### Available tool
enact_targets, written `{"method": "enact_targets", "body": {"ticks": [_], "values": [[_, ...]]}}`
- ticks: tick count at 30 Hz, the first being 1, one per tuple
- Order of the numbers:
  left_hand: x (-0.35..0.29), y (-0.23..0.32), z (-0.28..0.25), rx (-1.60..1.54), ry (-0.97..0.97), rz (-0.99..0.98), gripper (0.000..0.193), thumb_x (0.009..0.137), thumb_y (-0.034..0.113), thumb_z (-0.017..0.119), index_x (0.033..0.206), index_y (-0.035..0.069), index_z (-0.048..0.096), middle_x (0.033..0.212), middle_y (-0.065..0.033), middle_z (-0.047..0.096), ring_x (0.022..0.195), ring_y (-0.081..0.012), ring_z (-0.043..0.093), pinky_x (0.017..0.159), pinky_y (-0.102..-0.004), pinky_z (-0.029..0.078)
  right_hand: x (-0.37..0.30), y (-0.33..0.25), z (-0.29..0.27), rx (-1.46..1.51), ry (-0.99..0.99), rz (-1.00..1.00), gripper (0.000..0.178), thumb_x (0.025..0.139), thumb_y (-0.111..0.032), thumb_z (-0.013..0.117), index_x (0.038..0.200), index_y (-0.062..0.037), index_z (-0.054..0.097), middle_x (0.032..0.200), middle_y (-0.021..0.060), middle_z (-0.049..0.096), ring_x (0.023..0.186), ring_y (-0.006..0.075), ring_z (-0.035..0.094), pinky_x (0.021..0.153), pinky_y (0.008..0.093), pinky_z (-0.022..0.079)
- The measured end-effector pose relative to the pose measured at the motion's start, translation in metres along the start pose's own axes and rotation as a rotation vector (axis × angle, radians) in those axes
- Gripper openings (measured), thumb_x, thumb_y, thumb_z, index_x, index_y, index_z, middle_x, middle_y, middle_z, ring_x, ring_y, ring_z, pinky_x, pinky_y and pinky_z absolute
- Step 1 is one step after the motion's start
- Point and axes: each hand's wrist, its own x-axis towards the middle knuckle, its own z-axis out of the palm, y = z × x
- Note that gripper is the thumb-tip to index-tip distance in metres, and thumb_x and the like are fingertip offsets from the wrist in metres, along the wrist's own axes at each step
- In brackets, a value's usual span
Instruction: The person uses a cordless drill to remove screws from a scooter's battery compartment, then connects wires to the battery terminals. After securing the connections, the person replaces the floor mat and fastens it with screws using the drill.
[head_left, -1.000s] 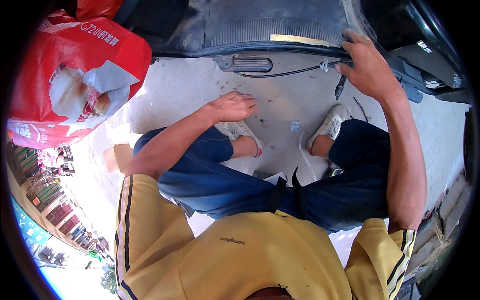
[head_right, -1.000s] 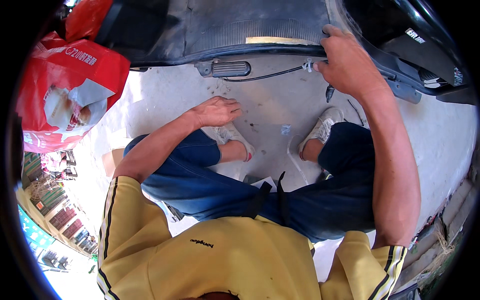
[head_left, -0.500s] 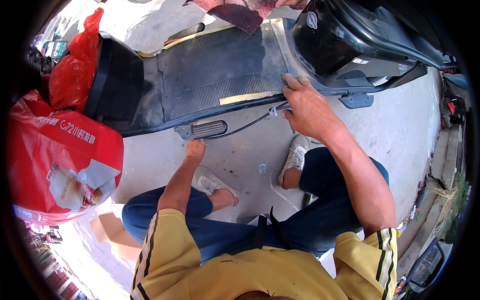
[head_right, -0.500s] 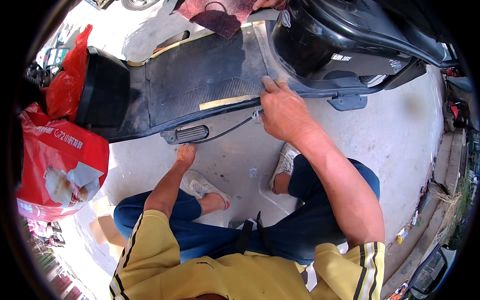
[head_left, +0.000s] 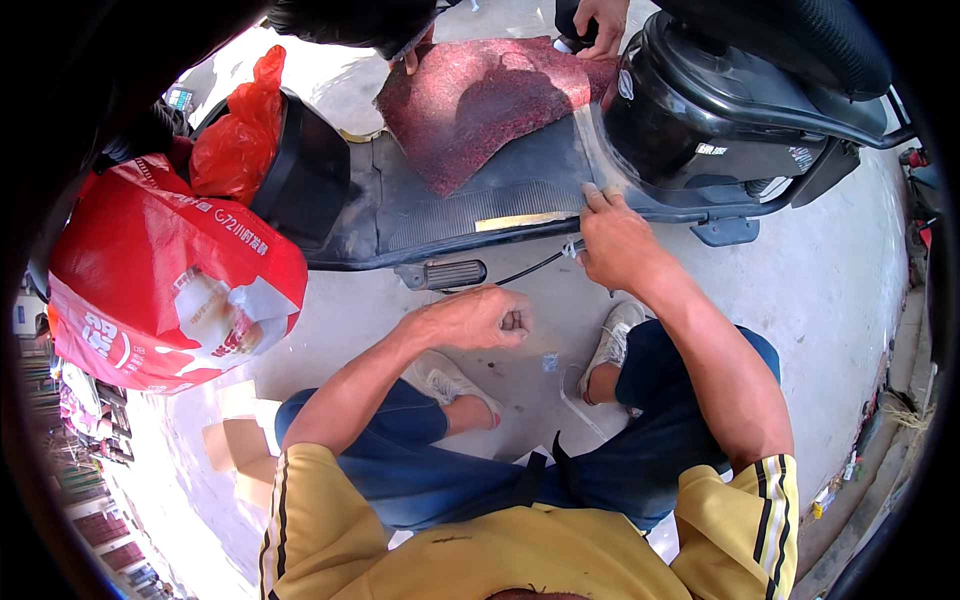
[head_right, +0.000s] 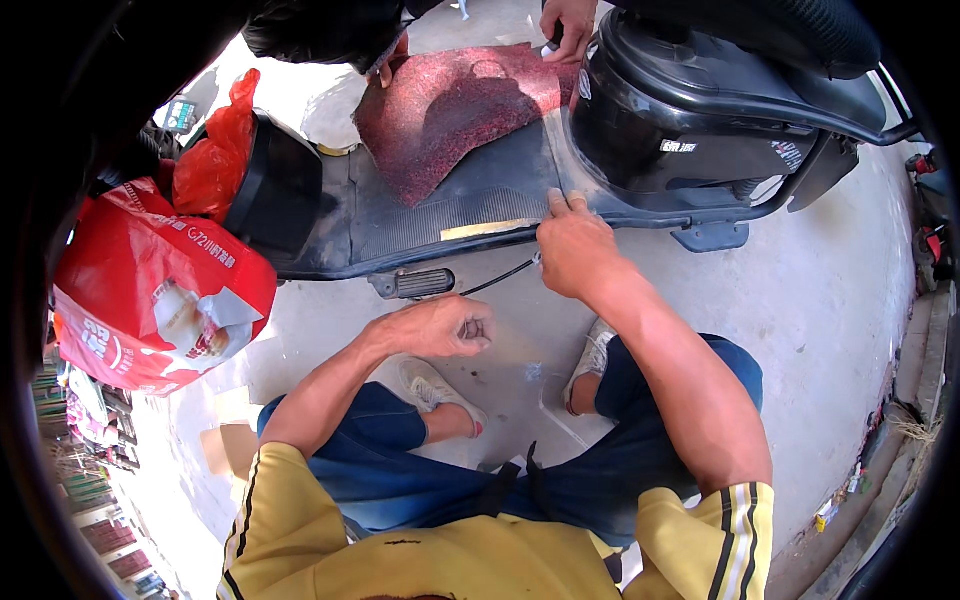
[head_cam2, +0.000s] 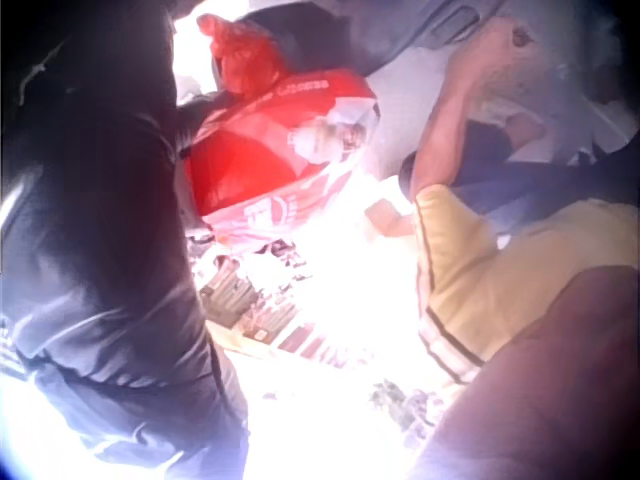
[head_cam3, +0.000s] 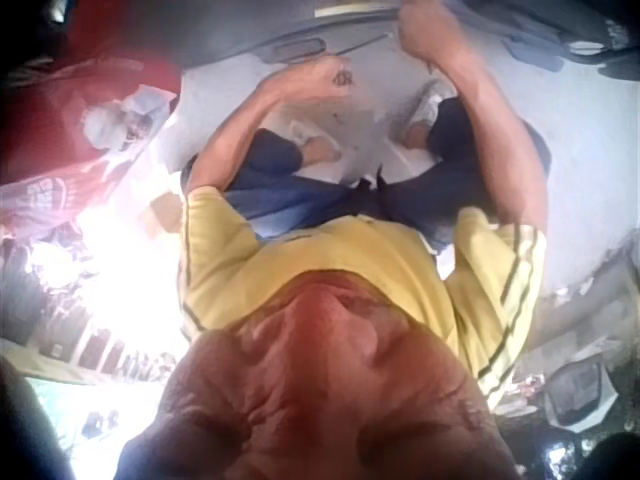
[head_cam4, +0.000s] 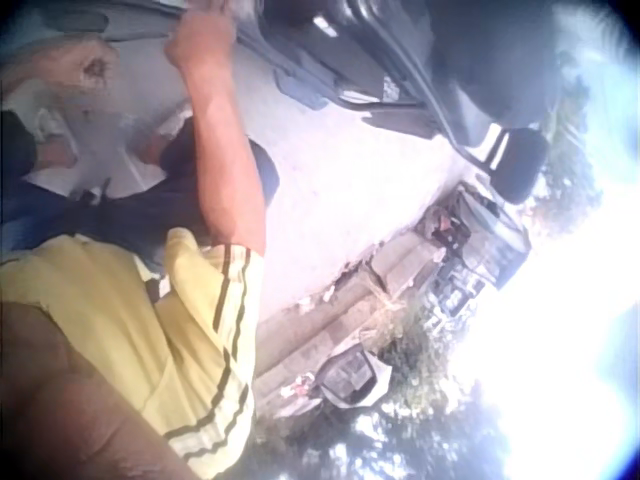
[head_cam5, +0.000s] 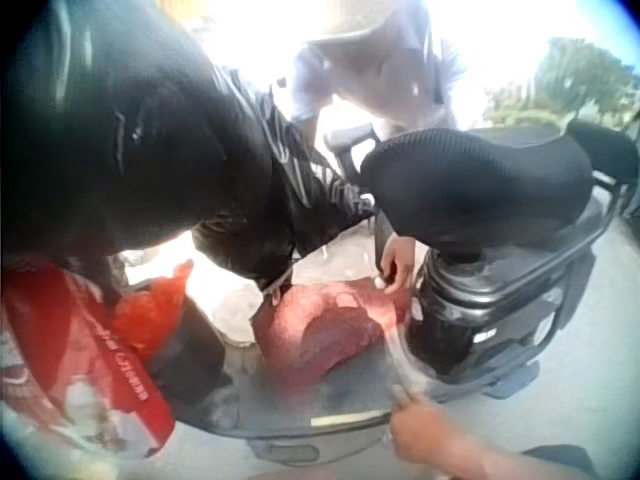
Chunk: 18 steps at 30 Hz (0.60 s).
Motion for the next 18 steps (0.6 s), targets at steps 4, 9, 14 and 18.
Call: {"method": "enact_targets", "body": {"ticks": [4,9,14,18], "values": [[0.033,-0.002,-0.044,0.021,0.501,0.176,0.012,0.095,0.007,0.072,0.102,-0.001,0.066,0.097,-0.0067,0.070,0.084,-0.0153,0.064,0.080,-0.0334,0.055,0.005,-0.004,0.000,-0.021,-0.045,-0.024,0.059,0.086,-0.019,0.082,0.133,0.0127,0.066,0.166,0.0260,0.041,0.153,0.0425,0.040,0.117,0.0478,0.049],[0.086,-0.028,-0.087,0.094,0.791,0.224,0.015,0.096,0.006,0.072,0.106,-0.001,0.064,0.106,-0.0061,0.068,0.086,-0.0142,0.061,0.082,-0.0316,0.054,0.004,0.005,0.010,0.016,-0.007,-0.027,0.062,0.085,-0.018,0.082,0.134,0.0132,0.063,0.165,0.0239,0.040,0.151,0.0411,0.042,0.116,0.0475,0.050],[0.099,-0.052,-0.116,0.055,0.984,0.117,0.016,0.097,0.007,0.071,0.109,-0.002,0.068,0.091,-0.0063,0.068,0.079,-0.0137,0.061,0.076,-0.0308,0.053,-0.012,0.007,0.003,0.093,0.048,-0.018,0.063,0.087,-0.015,0.079,0.140,0.0114,0.058,0.153,0.0198,0.044,0.144,0.0380,0.045,0.112,0.0495,0.051],[0.112,-0.027,-0.110,-0.026,0.915,0.120,0.015,0.098,0.008,0.072,0.109,-0.001,0.069,0.087,-0.0047,0.066,0.079,-0.0133,0.062,0.075,-0.0308,0.052,-0.024,0.022,0.015,0.084,0.149,-0.057,0.066,0.088,-0.012,0.074,0.147,0.0079,0.054,0.150,0.0187,0.046,0.141,0.0357,0.047,0.108,0.0499,0.051]]}}
